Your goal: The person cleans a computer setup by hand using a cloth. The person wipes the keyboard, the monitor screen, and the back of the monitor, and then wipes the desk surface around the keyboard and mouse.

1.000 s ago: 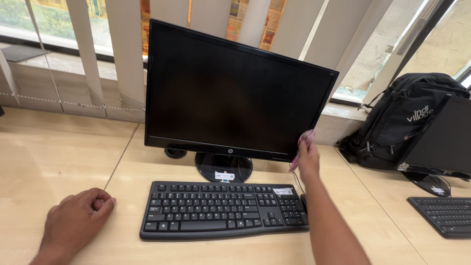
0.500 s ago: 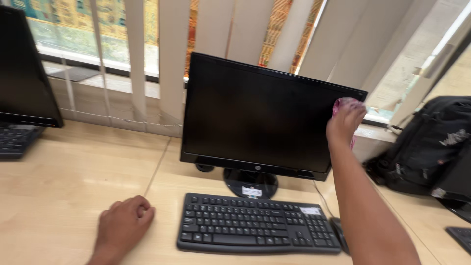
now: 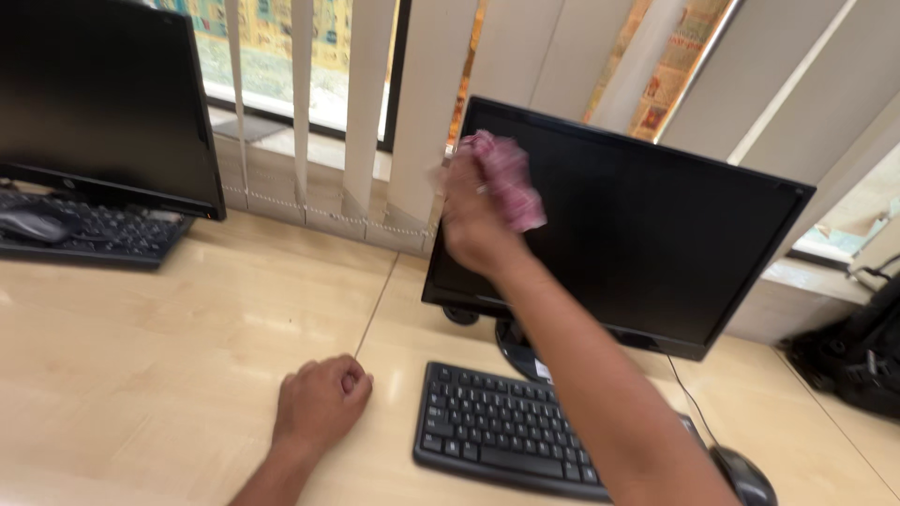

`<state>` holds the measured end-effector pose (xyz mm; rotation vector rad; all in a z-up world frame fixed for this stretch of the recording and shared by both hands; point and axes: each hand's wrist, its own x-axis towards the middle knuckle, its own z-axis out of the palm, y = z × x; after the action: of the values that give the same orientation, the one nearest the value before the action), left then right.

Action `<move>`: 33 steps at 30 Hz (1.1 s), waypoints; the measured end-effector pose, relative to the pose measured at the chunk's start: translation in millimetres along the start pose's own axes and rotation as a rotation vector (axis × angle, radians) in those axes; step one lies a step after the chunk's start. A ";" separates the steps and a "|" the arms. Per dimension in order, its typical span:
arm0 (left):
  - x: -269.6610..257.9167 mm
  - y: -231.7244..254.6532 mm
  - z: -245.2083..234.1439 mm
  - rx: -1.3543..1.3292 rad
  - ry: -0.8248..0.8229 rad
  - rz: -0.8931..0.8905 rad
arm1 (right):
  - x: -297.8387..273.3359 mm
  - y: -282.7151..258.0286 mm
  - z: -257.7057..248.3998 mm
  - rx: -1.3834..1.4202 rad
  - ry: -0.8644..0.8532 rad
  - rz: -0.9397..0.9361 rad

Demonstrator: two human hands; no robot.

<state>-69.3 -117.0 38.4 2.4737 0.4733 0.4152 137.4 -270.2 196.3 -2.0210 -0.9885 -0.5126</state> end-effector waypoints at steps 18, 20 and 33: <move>15.3 -34.2 16.5 -0.640 0.244 -0.146 | -200.6 -47.9 65.4 -0.062 -0.065 0.255; 14.9 -32.0 15.1 -0.611 0.241 -0.116 | -209.9 -49.3 55.3 -0.305 0.079 0.234; -26.6 -5.5 10.8 -0.191 0.520 0.973 | -194.1 -72.7 35.6 -0.336 -0.448 0.392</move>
<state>-90.0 -129.1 21.7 2.2279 -0.6111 1.4163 -38.5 -304.7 86.2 -2.6266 -0.7560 -0.0057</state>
